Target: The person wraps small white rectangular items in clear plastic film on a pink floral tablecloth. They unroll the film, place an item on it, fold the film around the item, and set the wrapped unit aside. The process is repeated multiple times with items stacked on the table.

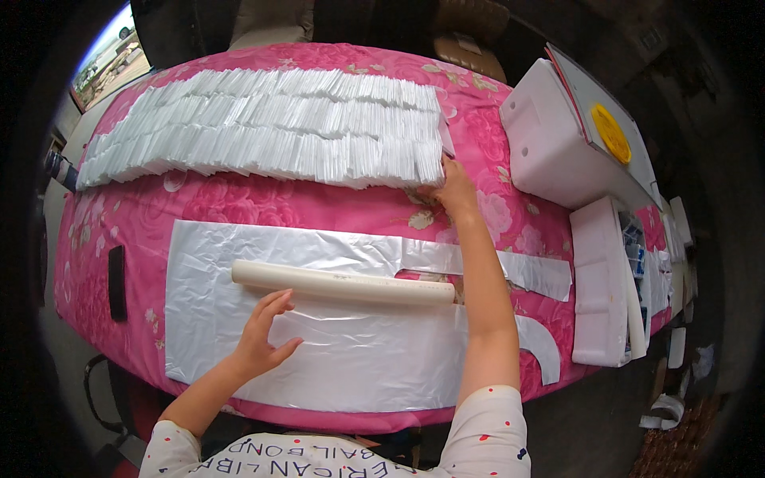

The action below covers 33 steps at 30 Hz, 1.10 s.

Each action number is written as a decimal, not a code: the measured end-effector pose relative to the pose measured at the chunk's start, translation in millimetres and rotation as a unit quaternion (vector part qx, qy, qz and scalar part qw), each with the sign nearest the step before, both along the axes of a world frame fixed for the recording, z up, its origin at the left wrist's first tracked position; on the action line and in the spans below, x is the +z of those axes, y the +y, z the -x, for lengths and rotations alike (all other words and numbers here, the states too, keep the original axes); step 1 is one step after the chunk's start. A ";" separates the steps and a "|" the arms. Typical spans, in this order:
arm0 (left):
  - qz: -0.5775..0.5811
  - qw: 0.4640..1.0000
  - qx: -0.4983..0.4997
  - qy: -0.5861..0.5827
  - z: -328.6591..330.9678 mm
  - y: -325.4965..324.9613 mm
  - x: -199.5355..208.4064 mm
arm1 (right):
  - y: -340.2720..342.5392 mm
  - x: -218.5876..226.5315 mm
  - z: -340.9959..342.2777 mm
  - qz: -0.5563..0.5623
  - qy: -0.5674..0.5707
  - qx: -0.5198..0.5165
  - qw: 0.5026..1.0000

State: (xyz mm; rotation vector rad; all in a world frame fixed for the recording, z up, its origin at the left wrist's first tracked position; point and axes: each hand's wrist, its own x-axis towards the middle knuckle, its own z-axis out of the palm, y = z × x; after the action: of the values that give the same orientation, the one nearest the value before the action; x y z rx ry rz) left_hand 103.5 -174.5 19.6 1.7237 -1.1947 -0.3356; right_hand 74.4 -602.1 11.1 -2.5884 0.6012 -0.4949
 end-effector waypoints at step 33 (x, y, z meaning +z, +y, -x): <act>-0.088 0.994 -0.030 -0.055 72.8 78.0 8.4 | 233.7 14.7 159.5 0.029 0.136 0.068 0.988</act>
State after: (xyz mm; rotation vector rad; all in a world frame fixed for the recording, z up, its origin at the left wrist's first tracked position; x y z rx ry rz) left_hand 30.7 -96.5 28.0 1.8821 -1.3318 -0.3958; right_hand -85.1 -368.4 25.8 -2.7530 0.4985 -0.1163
